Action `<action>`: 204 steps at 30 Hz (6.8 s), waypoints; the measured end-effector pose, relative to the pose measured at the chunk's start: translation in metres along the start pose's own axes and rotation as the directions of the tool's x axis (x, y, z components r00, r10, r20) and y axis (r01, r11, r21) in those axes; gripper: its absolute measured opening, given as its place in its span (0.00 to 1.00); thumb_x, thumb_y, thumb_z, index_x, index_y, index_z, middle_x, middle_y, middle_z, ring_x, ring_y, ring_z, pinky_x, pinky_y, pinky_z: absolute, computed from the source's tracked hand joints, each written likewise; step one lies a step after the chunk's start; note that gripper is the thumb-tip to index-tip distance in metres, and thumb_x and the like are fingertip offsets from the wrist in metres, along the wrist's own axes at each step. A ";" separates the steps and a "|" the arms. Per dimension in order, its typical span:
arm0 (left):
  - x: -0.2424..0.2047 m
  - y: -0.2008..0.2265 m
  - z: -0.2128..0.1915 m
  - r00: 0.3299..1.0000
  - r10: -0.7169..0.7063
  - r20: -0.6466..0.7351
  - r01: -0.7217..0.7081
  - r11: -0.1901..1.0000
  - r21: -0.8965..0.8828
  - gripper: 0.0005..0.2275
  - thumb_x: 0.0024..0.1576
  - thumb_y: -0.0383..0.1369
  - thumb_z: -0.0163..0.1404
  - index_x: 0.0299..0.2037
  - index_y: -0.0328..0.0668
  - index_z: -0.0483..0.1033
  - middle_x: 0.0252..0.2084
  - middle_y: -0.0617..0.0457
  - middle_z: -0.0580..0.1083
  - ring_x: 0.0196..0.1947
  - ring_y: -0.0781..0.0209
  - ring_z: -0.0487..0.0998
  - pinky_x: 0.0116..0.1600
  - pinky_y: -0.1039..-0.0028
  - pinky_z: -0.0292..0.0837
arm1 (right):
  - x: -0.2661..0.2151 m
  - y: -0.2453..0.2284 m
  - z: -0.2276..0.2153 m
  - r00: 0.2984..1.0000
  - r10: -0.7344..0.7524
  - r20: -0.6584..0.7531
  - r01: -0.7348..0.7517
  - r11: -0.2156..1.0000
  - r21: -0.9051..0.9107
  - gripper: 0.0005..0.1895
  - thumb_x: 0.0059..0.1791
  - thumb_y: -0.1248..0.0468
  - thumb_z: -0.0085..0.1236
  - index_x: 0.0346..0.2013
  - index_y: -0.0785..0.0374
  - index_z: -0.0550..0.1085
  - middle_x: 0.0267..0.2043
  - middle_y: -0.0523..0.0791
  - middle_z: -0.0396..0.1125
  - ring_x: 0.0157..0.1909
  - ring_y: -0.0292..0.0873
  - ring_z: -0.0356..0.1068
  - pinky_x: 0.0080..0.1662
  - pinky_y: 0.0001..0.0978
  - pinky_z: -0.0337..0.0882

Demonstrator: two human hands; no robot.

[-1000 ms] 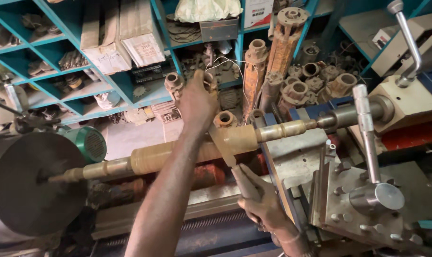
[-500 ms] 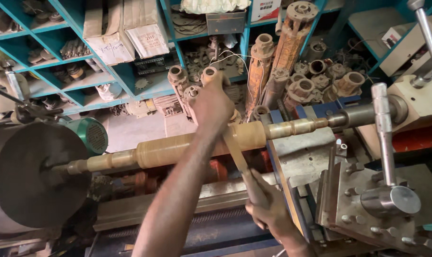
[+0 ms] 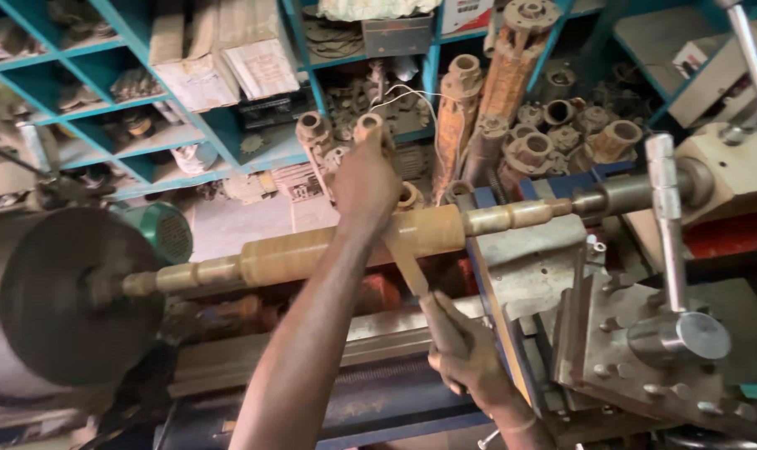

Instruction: The person uses a chisel to shape a cylindrical wooden workpiece mounted on a lathe. They hold the tool with both hands, applying pressure to the spinning wood to remove material and smooth the surface.

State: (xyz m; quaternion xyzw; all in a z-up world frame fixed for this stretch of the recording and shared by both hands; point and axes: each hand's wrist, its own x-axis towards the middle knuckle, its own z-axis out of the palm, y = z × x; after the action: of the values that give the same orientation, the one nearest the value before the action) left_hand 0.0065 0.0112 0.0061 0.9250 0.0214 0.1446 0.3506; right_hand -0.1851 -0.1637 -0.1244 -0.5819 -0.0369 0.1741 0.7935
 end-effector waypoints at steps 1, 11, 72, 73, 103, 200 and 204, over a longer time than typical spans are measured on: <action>-0.008 0.002 0.005 1.000 -0.003 0.014 0.003 1.000 -0.009 0.08 0.55 0.27 0.52 0.43 0.45 0.74 0.38 0.45 0.79 0.41 0.46 0.81 0.46 0.54 0.72 | -0.008 0.000 -0.006 1.000 0.024 -0.006 -0.024 1.000 -0.010 0.51 0.37 0.73 0.58 0.74 0.66 0.52 0.21 0.45 0.65 0.14 0.32 0.58 0.16 0.24 0.58; 0.014 -0.005 -0.024 0.988 -0.019 -0.153 0.032 0.996 0.082 0.13 0.49 0.28 0.56 0.45 0.43 0.73 0.35 0.46 0.79 0.41 0.44 0.80 0.48 0.43 0.65 | 0.030 -0.008 0.010 0.999 -0.009 0.031 0.009 1.000 0.004 0.50 0.37 0.73 0.58 0.73 0.65 0.53 0.25 0.45 0.66 0.16 0.32 0.60 0.17 0.26 0.60; -0.010 0.030 0.012 0.971 -0.148 0.188 0.117 0.979 0.164 0.14 0.42 0.29 0.58 0.39 0.51 0.78 0.38 0.52 0.81 0.48 0.51 0.79 0.62 0.28 0.45 | -0.017 -0.005 0.012 0.999 -0.014 -0.031 0.017 0.993 0.118 0.52 0.38 0.74 0.57 0.75 0.64 0.48 0.24 0.45 0.65 0.15 0.34 0.60 0.15 0.26 0.60; -0.011 0.029 0.013 0.979 -0.136 0.153 0.103 0.973 0.207 0.17 0.46 0.29 0.56 0.47 0.56 0.75 0.40 0.50 0.80 0.48 0.48 0.79 0.62 0.27 0.44 | -0.019 -0.006 0.013 1.000 -0.013 -0.027 0.017 0.989 0.148 0.51 0.38 0.74 0.56 0.76 0.64 0.48 0.23 0.44 0.65 0.15 0.33 0.61 0.15 0.25 0.60; -0.384 -0.142 0.020 0.898 0.033 0.438 0.391 0.396 -0.831 0.20 0.58 0.34 0.53 0.60 0.39 0.66 0.51 0.48 0.72 0.53 0.59 0.72 0.59 0.67 0.67 | -0.100 0.103 0.063 0.930 -0.365 0.041 0.363 0.895 -0.259 0.28 0.52 0.57 0.58 0.60 0.64 0.58 0.43 0.43 0.64 0.40 0.36 0.66 0.42 0.28 0.70; -0.196 -0.109 0.020 0.912 -0.069 0.405 0.276 0.834 -0.478 0.19 0.43 0.29 0.56 0.47 0.40 0.77 0.32 0.43 0.79 0.33 0.55 0.80 0.43 0.64 0.74 | 0.159 -0.140 0.032 0.614 -0.786 0.078 0.302 0.143 -0.942 0.17 0.49 0.74 0.45 0.48 0.64 0.78 0.45 0.55 0.75 0.48 0.57 0.76 0.51 0.45 0.75; -0.208 -0.107 0.012 0.846 -0.195 0.496 0.387 0.865 -0.320 0.12 0.49 0.31 0.55 0.43 0.42 0.78 0.29 0.42 0.77 0.29 0.52 0.78 0.40 0.63 0.74 | 0.152 -0.124 0.028 0.704 -0.701 -0.116 0.207 0.358 -0.911 0.17 0.50 0.73 0.44 0.49 0.64 0.77 0.43 0.53 0.76 0.41 0.53 0.77 0.46 0.42 0.75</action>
State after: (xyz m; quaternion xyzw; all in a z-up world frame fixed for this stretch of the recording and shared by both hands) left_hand -0.1828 0.0549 -0.1252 0.8242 0.0530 -0.1268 0.5494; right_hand -0.0213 -0.1220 -0.0209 -0.8762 -0.0809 -0.2587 0.3984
